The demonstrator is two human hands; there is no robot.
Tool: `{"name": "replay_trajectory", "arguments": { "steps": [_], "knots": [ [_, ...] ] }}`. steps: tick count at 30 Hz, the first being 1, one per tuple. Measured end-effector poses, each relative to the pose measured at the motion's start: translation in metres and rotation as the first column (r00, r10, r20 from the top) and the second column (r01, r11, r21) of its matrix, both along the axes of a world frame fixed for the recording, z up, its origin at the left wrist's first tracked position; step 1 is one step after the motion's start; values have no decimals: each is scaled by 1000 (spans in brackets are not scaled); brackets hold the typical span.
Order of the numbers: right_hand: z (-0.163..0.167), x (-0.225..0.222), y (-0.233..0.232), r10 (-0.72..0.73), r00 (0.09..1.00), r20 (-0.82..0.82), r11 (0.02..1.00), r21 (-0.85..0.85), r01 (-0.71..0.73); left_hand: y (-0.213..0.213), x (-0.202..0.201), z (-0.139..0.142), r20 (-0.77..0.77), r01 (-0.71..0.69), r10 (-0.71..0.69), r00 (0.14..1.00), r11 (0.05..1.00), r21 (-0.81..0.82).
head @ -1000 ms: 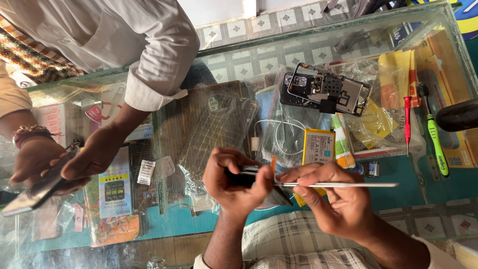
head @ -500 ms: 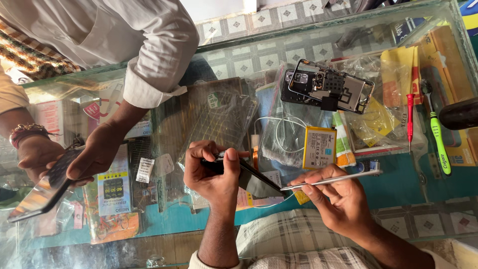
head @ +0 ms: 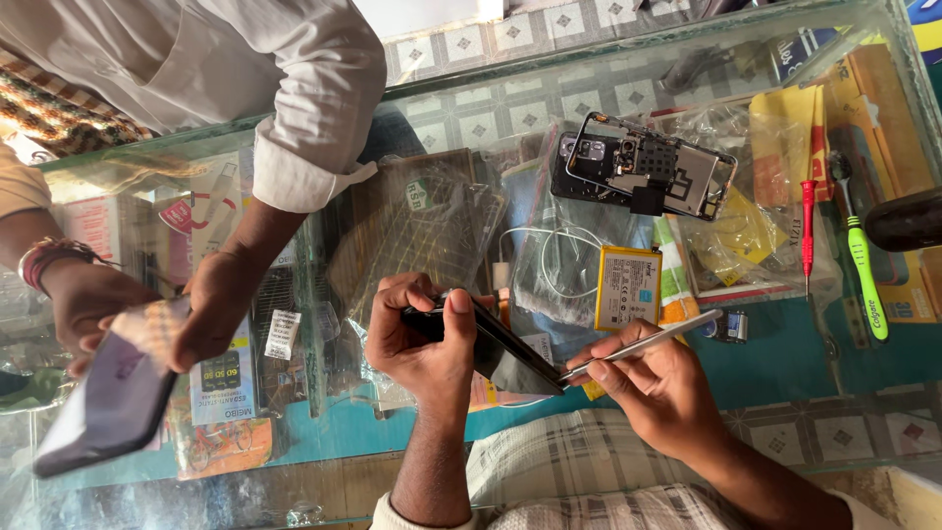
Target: The person pries open a smartphone, removes its back cover and battery, then applies liquid from a bottle onto the phone frame and scrapes the surface with a metal tool. They work over a glass display counter with screwdrivers and tweezers nearby while another person holds a phone at the side.
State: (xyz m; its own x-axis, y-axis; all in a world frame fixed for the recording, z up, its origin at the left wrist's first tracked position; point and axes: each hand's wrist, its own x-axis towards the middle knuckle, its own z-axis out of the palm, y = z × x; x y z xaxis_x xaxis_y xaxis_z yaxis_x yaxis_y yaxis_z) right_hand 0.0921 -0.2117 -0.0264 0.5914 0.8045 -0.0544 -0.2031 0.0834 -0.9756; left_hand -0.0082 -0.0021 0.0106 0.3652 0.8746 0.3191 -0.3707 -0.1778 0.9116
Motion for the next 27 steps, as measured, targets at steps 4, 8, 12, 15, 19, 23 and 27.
{"name": "replay_trajectory", "arguments": {
  "steps": [4, 8, 12, 15, 19, 23, 27],
  "knots": [
    [-6, -4, -10, 2, 996, 90, 1000, -15, 0, 3, -2, -4, -38, -55, 58, 998, 996, 65],
    [-15, -4, -14, 14, 995, 95, 1000, -19, -12, 2, -1, -3, 5, -28, 28, 1000, 1000, 13],
    [-21, -1, -14, -6, 999, 39, 999, -46, 8, -2, 0, 3, 25, 13, -13, 1000, 999, 32],
    [-12, 6, -18, -52, 992, 119, 995, 90, 41, -3, 1, 7, 52, 40, -51, 997, 981, 191],
    [26, 19, -31, -200, 961, 191, 968, 187, 165, -14, 2, 12, -27, 83, -80, 996, 875, 477],
    [74, 26, -36, -270, 928, 256, 941, 274, 198, -37, 5, 13, -54, 203, -213, 976, 783, 588],
    [106, 21, -25, -150, 958, 246, 963, 257, 85, -56, 10, 12, 51, 331, -393, 918, 831, 447]
  ]
}}
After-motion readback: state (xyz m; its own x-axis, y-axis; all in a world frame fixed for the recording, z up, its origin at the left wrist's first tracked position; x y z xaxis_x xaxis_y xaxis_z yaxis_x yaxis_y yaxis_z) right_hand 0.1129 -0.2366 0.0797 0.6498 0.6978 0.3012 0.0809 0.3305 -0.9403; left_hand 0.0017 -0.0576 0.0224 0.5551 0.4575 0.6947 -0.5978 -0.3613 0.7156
